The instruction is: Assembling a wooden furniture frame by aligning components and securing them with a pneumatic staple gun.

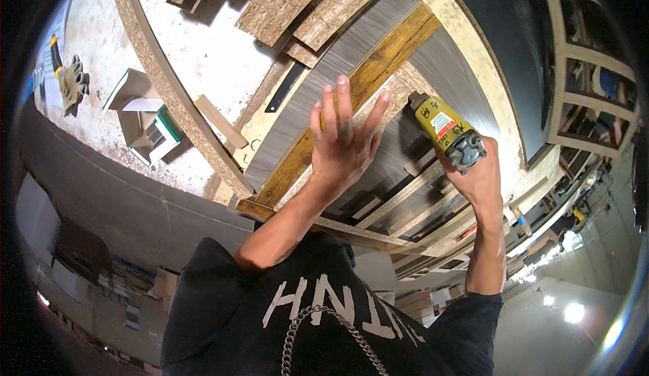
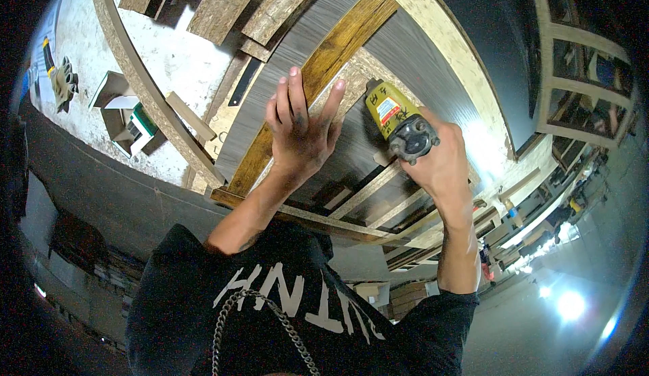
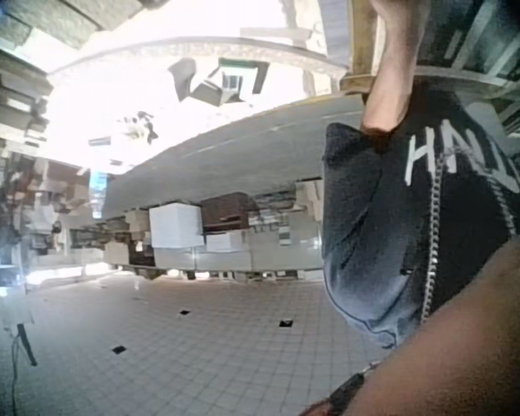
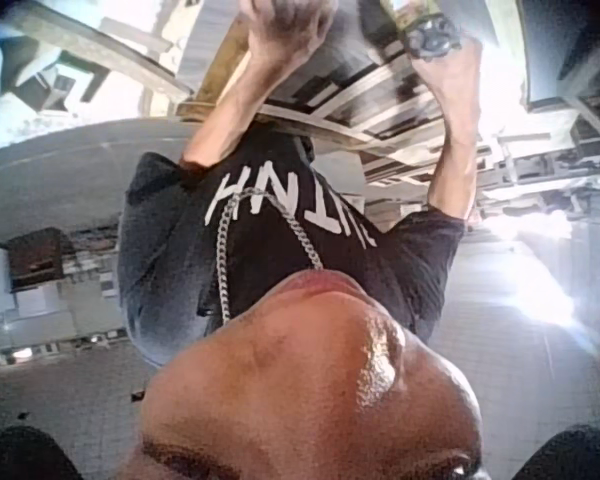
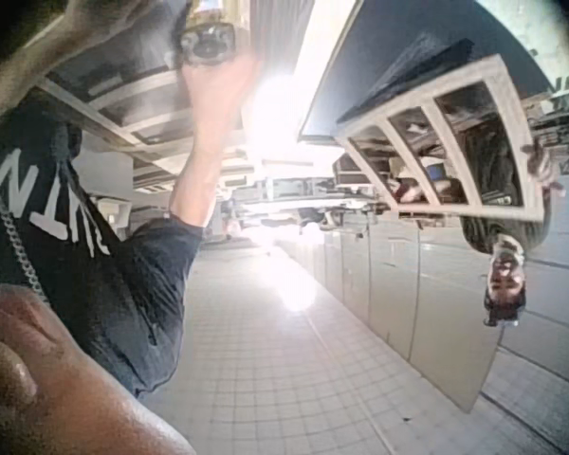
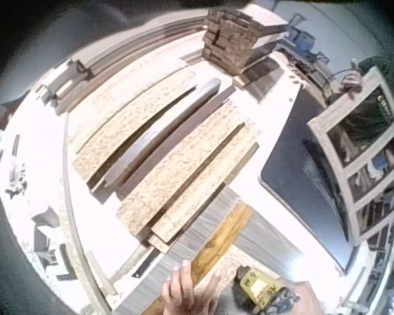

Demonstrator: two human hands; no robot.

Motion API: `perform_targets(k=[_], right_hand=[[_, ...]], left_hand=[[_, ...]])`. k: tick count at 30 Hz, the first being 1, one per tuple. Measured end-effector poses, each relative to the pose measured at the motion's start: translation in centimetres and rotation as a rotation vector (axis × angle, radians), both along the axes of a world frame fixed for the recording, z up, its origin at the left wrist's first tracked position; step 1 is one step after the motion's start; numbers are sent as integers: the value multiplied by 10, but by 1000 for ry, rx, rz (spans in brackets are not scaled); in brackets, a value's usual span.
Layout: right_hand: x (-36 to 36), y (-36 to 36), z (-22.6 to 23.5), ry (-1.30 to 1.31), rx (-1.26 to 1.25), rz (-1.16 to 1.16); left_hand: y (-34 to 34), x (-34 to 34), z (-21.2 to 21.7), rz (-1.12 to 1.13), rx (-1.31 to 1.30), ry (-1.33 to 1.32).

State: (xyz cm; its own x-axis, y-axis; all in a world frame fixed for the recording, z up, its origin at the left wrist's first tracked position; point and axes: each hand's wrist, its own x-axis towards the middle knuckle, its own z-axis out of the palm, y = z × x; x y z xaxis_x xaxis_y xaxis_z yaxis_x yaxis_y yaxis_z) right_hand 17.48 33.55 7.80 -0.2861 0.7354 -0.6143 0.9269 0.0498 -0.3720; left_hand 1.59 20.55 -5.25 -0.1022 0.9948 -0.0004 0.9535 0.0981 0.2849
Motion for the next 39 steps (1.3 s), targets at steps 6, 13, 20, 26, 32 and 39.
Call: perform_targets(k=[6, 13, 20, 26, 32, 39], right_hand=[[0, 4, 0, 97, -10, -38], [1, 2, -3, 41, -14, -39], [13, 2, -10, -22, -51, -7], [-12, 10, -4, 28, -92, -7], [1, 4, -11, 70, 116, 94], [-17, 6, -1, 94, 52, 52]], left_hand=[[0, 1, -1, 8, 29, 24], [2, -4, 1, 33, 56, -47], [3, -4, 1, 28, 71, -51], [3, -5, 0, 36, 78, -58], [6, -7, 3, 31, 84, -95], [2, -4, 2, 25, 119, -66]])
